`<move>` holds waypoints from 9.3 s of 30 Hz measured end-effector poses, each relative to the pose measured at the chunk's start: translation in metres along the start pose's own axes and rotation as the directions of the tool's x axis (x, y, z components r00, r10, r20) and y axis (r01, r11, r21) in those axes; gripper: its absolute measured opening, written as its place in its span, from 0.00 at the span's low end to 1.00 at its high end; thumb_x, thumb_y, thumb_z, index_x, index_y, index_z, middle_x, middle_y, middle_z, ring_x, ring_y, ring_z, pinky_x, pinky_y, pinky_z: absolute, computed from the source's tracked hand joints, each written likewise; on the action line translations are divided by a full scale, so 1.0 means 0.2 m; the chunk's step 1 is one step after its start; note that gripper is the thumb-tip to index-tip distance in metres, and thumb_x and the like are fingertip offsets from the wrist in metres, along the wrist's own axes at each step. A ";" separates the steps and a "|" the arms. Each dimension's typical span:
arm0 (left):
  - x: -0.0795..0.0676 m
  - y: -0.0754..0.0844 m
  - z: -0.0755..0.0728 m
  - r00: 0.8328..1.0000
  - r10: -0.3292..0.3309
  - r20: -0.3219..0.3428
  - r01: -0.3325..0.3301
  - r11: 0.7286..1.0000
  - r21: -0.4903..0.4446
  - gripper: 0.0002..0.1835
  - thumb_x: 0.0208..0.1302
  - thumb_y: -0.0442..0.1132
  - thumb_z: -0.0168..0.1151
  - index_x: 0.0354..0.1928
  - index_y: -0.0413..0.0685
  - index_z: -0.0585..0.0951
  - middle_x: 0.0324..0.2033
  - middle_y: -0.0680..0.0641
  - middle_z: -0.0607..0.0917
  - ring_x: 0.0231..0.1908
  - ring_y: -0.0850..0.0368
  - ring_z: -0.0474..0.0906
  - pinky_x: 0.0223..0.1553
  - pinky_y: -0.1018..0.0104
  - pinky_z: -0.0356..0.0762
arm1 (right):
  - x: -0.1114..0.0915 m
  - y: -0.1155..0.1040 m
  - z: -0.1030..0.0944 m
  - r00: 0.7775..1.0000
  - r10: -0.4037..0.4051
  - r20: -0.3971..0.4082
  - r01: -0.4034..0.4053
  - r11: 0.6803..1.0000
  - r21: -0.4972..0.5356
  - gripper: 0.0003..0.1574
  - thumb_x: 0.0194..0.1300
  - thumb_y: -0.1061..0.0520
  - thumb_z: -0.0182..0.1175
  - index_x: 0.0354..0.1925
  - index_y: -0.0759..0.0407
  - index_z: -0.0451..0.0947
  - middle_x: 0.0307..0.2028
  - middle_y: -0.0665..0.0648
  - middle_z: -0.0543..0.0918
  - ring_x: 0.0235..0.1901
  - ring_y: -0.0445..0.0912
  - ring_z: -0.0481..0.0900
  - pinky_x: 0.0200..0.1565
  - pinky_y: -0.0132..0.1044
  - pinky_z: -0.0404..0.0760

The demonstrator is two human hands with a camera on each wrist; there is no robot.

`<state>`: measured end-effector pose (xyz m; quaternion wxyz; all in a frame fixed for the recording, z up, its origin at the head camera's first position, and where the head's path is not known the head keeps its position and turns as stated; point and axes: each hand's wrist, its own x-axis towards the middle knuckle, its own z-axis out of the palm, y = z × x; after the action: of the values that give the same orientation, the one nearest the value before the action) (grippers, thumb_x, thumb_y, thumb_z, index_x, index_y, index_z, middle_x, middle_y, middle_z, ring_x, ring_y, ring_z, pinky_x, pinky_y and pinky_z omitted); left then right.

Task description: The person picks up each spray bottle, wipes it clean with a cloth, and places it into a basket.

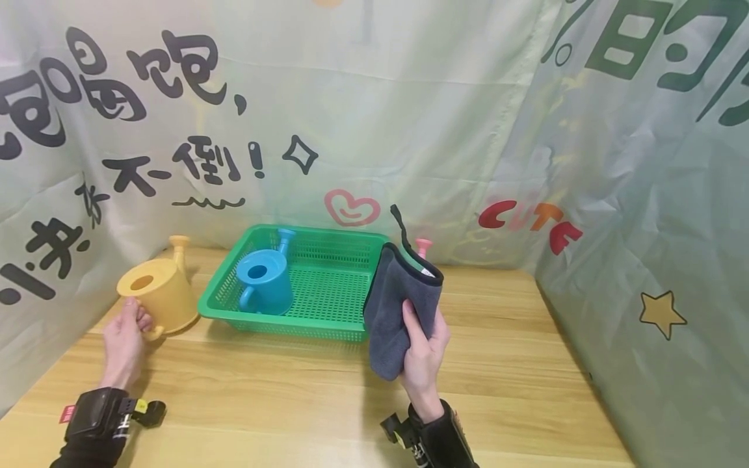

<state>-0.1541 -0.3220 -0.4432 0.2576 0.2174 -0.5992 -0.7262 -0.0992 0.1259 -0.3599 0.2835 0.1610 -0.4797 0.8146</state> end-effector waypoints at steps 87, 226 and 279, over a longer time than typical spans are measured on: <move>-1.13 0.29 0.82 0.457 0.486 0.745 -0.488 0.837 -0.247 0.18 0.80 0.29 0.33 0.27 0.40 0.64 0.19 0.43 0.64 0.22 0.60 0.61 0.25 0.65 0.64 | 0.00 0.05 -0.01 0.978 0.091 0.188 -0.092 0.996 -0.003 0.21 0.70 0.70 0.50 0.58 0.58 0.74 0.45 0.50 0.84 0.43 0.39 0.82 0.48 0.31 0.82; -1.15 0.31 0.87 0.558 0.231 0.797 -0.400 0.916 0.015 0.24 0.84 0.42 0.32 0.26 0.41 0.67 0.21 0.52 0.68 0.25 0.56 0.69 0.32 0.68 0.75 | -0.09 0.20 0.07 0.742 -0.272 0.613 0.636 0.574 -0.516 0.49 0.69 0.65 0.48 0.76 0.75 0.32 0.80 0.64 0.30 0.82 0.55 0.35 0.81 0.40 0.40; -1.19 0.27 0.88 0.494 0.354 0.794 -0.446 0.887 -0.119 0.22 0.82 0.35 0.34 0.26 0.41 0.68 0.17 0.44 0.67 0.21 0.66 0.62 0.23 0.73 0.66 | -0.15 0.18 0.18 0.814 -0.346 0.467 0.519 0.794 -0.316 0.56 0.66 0.74 0.49 0.75 0.73 0.20 0.78 0.74 0.30 0.81 0.60 0.31 0.81 0.41 0.39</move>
<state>-0.0738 -0.0467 -0.3553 0.1120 -0.2623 -0.7195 -0.6332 -0.0986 0.0722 -0.3828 0.3943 0.3587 -0.6418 0.5513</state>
